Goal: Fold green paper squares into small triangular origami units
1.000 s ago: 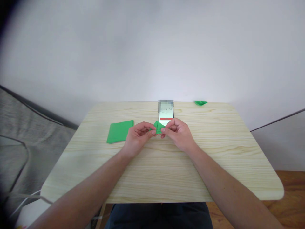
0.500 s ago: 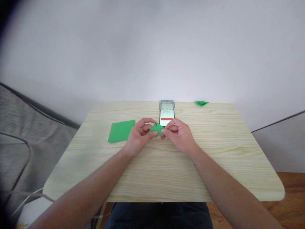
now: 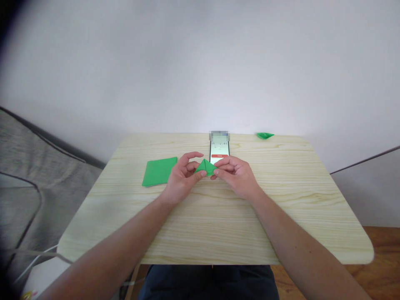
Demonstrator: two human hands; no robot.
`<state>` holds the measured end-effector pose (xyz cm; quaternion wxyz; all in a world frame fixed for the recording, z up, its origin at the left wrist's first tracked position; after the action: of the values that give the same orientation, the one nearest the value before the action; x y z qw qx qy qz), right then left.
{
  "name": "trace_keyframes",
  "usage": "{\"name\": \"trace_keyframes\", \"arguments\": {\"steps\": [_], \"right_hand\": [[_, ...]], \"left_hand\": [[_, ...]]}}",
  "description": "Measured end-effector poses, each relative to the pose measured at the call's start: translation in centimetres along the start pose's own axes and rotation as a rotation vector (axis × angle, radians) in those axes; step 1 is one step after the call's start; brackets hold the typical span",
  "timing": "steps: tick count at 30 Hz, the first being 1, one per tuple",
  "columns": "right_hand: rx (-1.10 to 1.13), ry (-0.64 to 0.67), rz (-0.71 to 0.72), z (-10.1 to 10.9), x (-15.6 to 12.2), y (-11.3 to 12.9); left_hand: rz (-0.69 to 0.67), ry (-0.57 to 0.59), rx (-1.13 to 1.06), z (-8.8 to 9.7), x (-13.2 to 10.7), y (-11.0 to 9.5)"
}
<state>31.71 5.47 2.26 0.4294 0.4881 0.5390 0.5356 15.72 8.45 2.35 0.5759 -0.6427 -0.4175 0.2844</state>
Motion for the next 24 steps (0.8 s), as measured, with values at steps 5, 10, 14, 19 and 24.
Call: {"name": "trace_keyframes", "arguments": {"steps": [5, 10, 14, 19, 24], "right_hand": [[-0.017, -0.048, 0.0, 0.2, 0.0, -0.2], [-0.153, 0.02, -0.028, -0.6, 0.1, -0.4], [-0.266, 0.065, -0.044, -1.0, 0.0, -0.2], [-0.228, -0.01, -0.003, -0.2, 0.0, 0.3], [-0.253, 0.02, 0.001, -0.4, 0.0, 0.2]], "left_hand": [[-0.001, -0.036, 0.029, 0.4, 0.1, 0.2], [0.0, -0.007, 0.048, 0.2, 0.1, 0.5], [-0.007, -0.024, 0.061, 0.3, 0.1, 0.6], [-0.003, -0.105, 0.115, 1.2, 0.1, 0.5], [0.022, -0.084, 0.095, 1.0, 0.1, 0.7]]}}
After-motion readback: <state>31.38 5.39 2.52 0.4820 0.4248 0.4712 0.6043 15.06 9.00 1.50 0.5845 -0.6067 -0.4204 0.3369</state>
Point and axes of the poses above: each hand's wrist, its own x-axis towards the middle knuckle, its own z-axis out of the back of the hand, y = z × x, the point moved 9 cm from there along x, towards the middle knuckle, and after that the axes turned 5 degrees about y, right-handed, at the moved point
